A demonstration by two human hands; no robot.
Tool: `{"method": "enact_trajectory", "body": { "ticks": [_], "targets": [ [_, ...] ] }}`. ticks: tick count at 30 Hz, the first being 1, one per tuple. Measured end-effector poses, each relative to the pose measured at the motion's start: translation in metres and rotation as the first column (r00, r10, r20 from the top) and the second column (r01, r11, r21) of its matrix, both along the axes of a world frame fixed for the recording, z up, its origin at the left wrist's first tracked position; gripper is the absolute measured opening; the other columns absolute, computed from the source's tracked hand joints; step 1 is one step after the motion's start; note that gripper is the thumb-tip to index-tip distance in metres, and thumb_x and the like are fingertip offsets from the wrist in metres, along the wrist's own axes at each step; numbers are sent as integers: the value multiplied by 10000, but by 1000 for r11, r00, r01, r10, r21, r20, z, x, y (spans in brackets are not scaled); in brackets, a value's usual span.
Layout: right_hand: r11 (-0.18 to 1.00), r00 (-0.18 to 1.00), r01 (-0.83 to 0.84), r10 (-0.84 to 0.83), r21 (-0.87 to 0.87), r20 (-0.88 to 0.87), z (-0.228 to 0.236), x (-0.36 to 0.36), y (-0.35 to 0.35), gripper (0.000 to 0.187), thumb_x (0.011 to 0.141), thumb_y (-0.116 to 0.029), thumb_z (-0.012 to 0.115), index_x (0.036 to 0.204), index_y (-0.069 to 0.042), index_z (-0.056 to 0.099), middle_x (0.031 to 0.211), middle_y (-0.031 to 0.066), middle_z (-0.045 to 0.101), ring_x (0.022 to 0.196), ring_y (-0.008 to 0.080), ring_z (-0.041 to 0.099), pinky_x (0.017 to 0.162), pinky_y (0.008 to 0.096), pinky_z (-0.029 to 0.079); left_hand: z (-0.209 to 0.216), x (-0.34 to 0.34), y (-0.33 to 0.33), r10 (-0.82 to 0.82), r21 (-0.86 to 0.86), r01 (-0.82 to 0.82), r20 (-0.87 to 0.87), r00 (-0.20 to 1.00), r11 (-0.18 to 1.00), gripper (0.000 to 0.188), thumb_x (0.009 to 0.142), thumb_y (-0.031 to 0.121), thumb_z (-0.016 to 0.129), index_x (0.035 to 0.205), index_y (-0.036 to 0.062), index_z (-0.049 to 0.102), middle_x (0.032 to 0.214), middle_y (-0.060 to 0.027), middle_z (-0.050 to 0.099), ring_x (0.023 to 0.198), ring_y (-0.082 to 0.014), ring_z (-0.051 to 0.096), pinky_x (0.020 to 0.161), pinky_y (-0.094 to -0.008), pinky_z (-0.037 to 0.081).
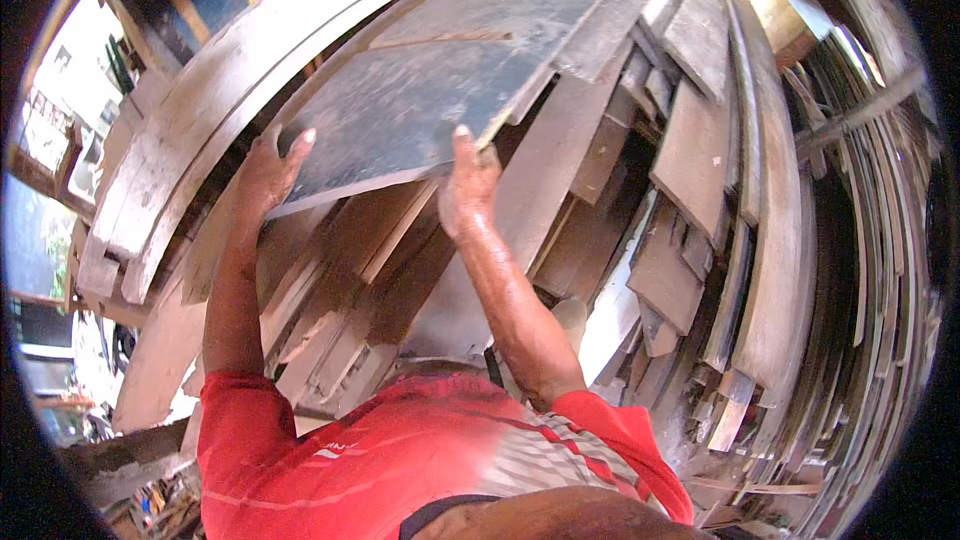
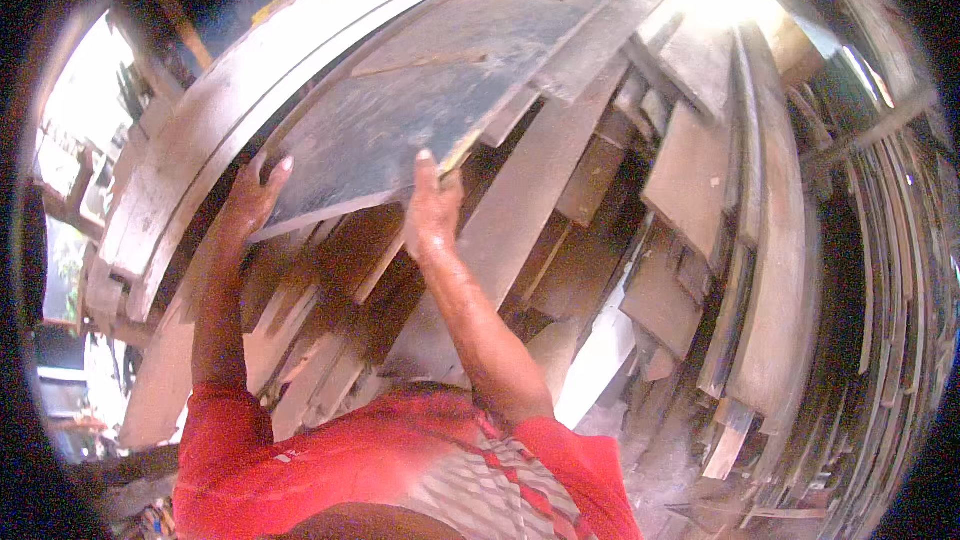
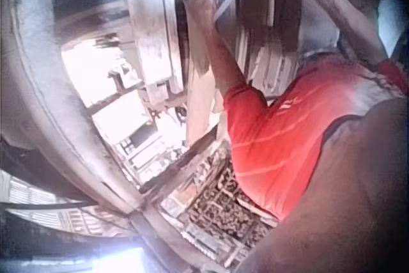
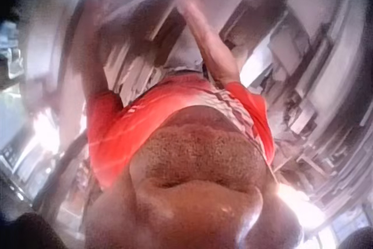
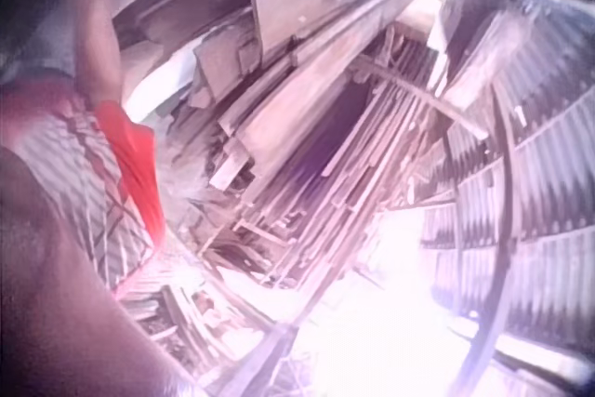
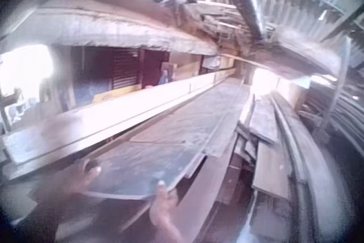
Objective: The person sorts through wooden planks in a stack, lifting, rotating, and moving individual boards aside by hand.
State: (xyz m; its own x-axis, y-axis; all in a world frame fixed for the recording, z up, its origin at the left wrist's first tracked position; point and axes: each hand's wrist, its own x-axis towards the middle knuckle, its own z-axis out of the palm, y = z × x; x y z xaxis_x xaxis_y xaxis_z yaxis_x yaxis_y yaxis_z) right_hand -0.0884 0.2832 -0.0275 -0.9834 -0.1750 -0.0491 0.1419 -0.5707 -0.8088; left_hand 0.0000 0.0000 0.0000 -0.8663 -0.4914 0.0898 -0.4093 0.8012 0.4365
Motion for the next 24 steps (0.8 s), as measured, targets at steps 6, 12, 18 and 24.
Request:
{"method": "enact_trajectory", "body": {
  "ticks": [6, 12, 18, 24],
  "targets": [
    [996, 998, -37, 34, -78, -46, -22, -18, 21, 325, 964, -190, 638, 1209, -1, 538, 1090, 87, 620, 932, 229, 641, 815, 430, 567, 23, -19, 53, 193, -101, -173, 236, 952, 980, 1154, 773, 877, 454, 1444, -61, 423, 1457, -317, 447, 1392, -458, 393, 1130, -692, 141],
    [992, 998, -10, 1, 126, 70, -4, -15, 67, 365, 970, -271, 625, 1156, 41, 589, 1068, 113, 642, 964, 196, 577, 901, 363, 471, 59, -7, 96, 37, -150, 2, 257, 966, 989, 1070, 795, 800, 535, 1407, -75, 466, 1383, -342, 503, 1331, -470, 458, 1107, -585, 305],
    [984, 990, -23, -2, 177, 143, 55, 42, 260, 468, 967, -337, 584, 1250, 36, 591, 1152, 144, 660, 1048, 228, 624, 937, 404, 498, 139, 38, 231, -304, 271, 213, 364, 880, 939, 918, 788, 555, 754, 1399, -65, 464, 1238, -352, 600, 1194, -438, 588, 1016, -474, 459],
    [975, 946, -119, 53, 190, 321, 24, 33, 281, 569, 950, -335, 642, 1317, 80, 515, 1299, 189, 585, 1153, 308, 599, 1013, 466, 479, 68, 18, 209, -427, 630, 258, 130, 895, 733, 891, 847, 550, 709, 1437, -51, 415, 1337, -282, 562, 1257, -355, 553, 1081, -411, 405]
  ]
}}
